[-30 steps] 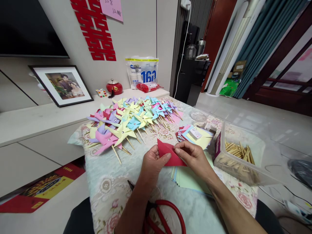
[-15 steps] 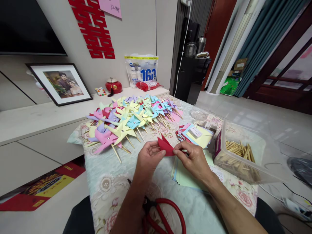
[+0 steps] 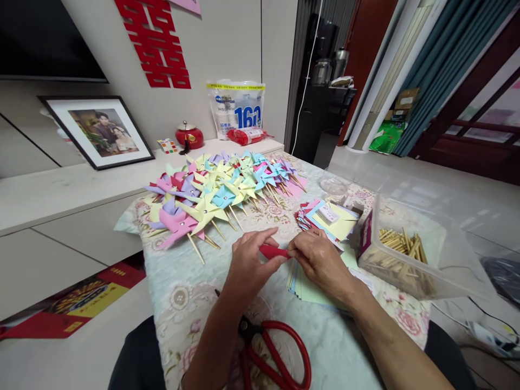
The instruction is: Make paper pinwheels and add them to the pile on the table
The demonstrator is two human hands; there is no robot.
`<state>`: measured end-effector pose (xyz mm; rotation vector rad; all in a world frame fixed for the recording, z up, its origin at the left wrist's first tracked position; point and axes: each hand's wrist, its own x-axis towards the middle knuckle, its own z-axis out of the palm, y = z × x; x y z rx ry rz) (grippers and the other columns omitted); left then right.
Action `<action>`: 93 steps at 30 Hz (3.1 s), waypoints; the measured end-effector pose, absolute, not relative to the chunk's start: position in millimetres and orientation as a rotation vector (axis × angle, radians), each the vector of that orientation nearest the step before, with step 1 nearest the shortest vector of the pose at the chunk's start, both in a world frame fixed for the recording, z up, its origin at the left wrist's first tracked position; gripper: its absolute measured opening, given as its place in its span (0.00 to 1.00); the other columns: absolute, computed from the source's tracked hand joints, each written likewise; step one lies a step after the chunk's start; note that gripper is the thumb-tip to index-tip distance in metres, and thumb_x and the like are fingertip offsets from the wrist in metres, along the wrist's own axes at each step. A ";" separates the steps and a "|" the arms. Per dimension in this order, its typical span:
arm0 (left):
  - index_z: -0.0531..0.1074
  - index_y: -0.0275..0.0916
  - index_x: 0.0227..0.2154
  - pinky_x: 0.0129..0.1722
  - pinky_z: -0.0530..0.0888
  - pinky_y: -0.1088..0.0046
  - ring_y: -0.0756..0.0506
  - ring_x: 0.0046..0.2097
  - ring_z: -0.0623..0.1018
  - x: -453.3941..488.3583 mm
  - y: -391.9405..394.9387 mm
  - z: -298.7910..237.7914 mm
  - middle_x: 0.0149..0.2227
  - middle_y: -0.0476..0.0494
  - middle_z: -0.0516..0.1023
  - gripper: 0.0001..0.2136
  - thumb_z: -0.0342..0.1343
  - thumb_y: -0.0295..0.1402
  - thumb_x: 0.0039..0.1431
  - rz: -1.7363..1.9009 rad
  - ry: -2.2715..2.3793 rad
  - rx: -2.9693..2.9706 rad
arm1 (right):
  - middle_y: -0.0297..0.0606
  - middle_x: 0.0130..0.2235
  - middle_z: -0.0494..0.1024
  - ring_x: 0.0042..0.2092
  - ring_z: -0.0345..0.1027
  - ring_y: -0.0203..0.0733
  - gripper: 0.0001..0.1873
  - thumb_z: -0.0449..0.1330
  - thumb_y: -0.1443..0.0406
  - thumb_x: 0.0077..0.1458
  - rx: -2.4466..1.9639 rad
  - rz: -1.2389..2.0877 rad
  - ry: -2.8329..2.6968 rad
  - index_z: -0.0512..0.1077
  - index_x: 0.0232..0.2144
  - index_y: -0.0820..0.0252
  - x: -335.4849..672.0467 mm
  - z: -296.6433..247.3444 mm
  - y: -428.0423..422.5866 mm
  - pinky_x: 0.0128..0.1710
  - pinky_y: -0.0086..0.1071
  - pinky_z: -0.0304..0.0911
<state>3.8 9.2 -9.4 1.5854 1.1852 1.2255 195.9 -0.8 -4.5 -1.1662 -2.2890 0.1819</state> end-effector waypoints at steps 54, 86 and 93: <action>0.78 0.36 0.28 0.30 0.70 0.74 0.50 0.28 0.74 -3.1 8.2 -18.6 0.26 0.47 0.79 0.10 0.68 0.38 0.49 0.962 0.883 0.947 | 0.33 0.31 0.79 0.35 0.70 0.38 0.05 0.64 0.63 0.56 -1.127 1.040 -1.796 0.77 0.30 0.58 201.9 5.1 3.0 0.37 0.31 0.62; 0.73 0.35 0.51 0.32 0.72 0.77 0.50 0.32 0.77 9.7 0.0 -17.7 0.37 0.41 0.81 0.26 0.70 0.35 0.49 0.809 0.604 0.748 | 0.37 0.40 0.75 0.44 0.70 0.40 0.05 0.67 0.66 0.57 -0.735 0.911 -1.935 0.81 0.38 0.55 205.8 3.3 0.4 0.46 0.36 0.65; 0.74 0.37 0.48 0.32 0.70 0.75 0.51 0.30 0.75 9.3 0.0 -16.1 0.33 0.45 0.79 0.22 0.67 0.42 0.53 0.832 0.706 0.822 | 0.36 0.38 0.74 0.43 0.69 0.40 0.02 0.67 0.64 0.58 -0.768 0.935 -1.882 0.79 0.33 0.56 206.1 2.3 1.7 0.46 0.36 0.64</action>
